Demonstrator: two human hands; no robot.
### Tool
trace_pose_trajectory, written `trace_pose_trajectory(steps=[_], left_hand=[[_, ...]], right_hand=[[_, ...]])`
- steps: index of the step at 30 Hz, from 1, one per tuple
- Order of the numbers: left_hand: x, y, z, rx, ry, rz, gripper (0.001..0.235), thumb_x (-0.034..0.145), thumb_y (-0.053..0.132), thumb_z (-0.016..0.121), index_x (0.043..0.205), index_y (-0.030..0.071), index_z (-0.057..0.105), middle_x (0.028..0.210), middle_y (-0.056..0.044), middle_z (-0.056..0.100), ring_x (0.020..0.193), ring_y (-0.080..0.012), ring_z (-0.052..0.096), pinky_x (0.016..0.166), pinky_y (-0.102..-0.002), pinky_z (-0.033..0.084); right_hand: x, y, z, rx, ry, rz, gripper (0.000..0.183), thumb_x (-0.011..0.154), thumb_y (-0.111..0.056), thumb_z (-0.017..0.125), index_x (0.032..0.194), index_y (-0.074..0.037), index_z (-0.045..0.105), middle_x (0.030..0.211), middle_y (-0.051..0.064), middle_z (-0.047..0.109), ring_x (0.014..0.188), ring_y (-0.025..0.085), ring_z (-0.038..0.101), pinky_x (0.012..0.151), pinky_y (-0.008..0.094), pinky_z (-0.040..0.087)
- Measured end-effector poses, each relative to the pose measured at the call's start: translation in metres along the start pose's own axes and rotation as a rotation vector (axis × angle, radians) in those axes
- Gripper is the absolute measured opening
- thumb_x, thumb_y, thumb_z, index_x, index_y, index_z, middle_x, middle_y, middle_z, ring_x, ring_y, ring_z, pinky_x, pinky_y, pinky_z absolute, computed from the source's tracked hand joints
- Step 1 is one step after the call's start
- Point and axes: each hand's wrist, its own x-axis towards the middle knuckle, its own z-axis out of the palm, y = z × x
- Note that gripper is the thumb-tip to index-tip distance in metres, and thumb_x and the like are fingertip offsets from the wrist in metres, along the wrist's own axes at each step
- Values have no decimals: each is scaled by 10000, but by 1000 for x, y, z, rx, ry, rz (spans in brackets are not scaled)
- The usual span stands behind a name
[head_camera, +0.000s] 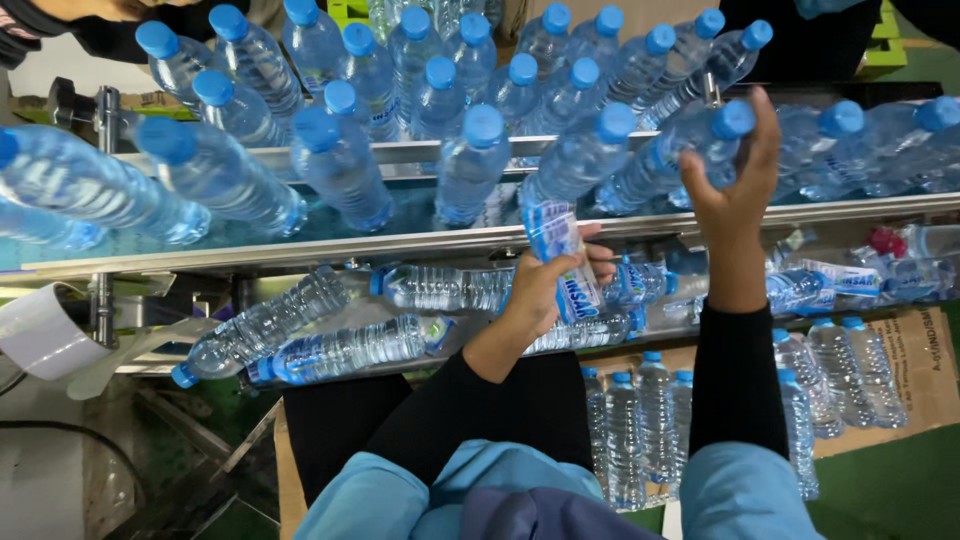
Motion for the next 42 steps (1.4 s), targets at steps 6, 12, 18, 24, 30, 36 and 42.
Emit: trace_pose_trajectory(steps=[6, 12, 18, 24, 30, 36, 42], left_hand=[[-8, 15, 18, 223, 42, 82, 397, 932, 235, 737, 1186, -67, 691, 1078, -255, 751, 968, -374, 764, 962, -516, 622], [10, 2, 4, 370, 425, -144, 487, 619, 473, 894, 979, 191, 726, 1008, 18, 752, 1031, -162, 687, 928, -357, 498], [-3, 9, 4, -61, 178, -15, 469, 1019, 404, 722, 1130, -51, 696, 1053, -287, 732, 935, -381, 755, 772, -519, 649], [-13, 28, 9, -10, 214, -137, 297, 969, 246, 705, 1138, 2, 707, 1046, -217, 757, 926, -349, 754, 836, -477, 639], [-18, 25, -1, -8, 4, 6, 372, 999, -54, 445, 1342, -108, 578, 1092, -286, 712, 1011, -434, 724, 945, -507, 615], [-25, 36, 11, 139, -12, 19, 314, 1054, -24, 469, 1335, -74, 600, 1127, -252, 724, 1021, -370, 738, 933, -452, 634], [-25, 30, 7, 115, -66, 26, 339, 1049, 24, 503, 1367, -65, 582, 1152, -249, 718, 1051, -368, 731, 967, -466, 618]], right_hand=[[-46, -12, -7, -139, 200, 136, 958, 1072, -406, 706, 1689, -250, -9, 1781, -50, 5, 1708, 280, 258, 1496, 510, 370], [-64, -93, 14, 199, -290, 275, 111, 919, -192, 809, 951, -139, 717, 1115, 44, 714, 1083, 204, 689, 969, 354, 558], [-14, -99, 14, 910, 169, 596, 130, 964, -6, 702, 948, -17, 573, 811, 63, 530, 669, 113, 455, 636, 266, 401], [61, -81, 13, -211, -24, -376, 279, 937, 88, 924, 1082, -74, 749, 1282, 187, 620, 1162, 400, 635, 917, 530, 482], [19, -36, 28, -82, -1, -214, 386, 1067, -95, 773, 1378, 56, 602, 1312, 263, 652, 1216, 439, 621, 1027, 533, 529], [-5, 6, 9, -157, 380, 21, 286, 1102, -250, 733, 1016, 21, 768, 1034, 188, 784, 891, 278, 725, 746, 373, 555], [14, 34, -17, -193, 230, 78, 166, 1095, 90, 690, 1258, 92, 657, 1179, 238, 734, 768, 215, 646, 711, 363, 608]])
